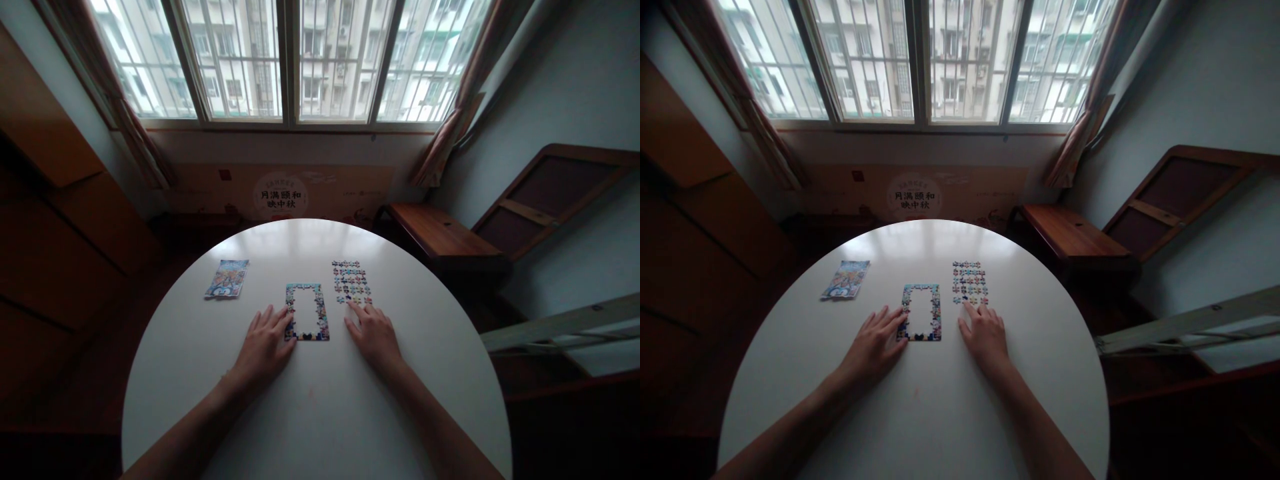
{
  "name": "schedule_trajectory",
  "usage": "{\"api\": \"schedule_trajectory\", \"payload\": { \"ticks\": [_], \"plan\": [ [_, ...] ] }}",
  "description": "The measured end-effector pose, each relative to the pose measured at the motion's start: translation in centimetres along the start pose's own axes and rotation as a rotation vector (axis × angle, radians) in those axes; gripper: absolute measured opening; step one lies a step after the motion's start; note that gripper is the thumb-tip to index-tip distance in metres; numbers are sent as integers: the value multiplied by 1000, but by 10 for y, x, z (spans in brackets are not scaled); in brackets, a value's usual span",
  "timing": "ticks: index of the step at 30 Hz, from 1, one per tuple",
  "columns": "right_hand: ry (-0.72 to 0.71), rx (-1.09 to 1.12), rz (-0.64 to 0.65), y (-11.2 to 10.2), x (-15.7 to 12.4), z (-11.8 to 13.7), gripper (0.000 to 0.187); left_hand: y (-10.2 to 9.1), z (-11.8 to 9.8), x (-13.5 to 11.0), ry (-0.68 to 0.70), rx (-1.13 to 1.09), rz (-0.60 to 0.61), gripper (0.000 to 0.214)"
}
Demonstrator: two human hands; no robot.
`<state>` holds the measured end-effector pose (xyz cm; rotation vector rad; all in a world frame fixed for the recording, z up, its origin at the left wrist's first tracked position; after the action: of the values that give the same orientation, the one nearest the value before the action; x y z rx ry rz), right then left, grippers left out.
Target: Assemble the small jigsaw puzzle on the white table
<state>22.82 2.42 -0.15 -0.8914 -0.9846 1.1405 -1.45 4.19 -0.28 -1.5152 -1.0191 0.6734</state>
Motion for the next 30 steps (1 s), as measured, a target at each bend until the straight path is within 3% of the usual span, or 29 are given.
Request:
{"api": "schedule_trajectory", "payload": {
  "ticks": [30],
  "plan": [
    [19,105,-13,-4,2,-2,42,-2,-1,-1,-1,-14,0,49]
  ]
}}
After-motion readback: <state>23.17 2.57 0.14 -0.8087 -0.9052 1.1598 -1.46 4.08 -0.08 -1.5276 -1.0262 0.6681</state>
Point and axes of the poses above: each hand's wrist, its own x-axis towards the middle knuckle, its own y-axis out of the palm, z = x × y, the point moved 3 cm from there along x, towards the middle knuckle, and after that the axes turned 8 degrees about x, right-handed, at the moved point
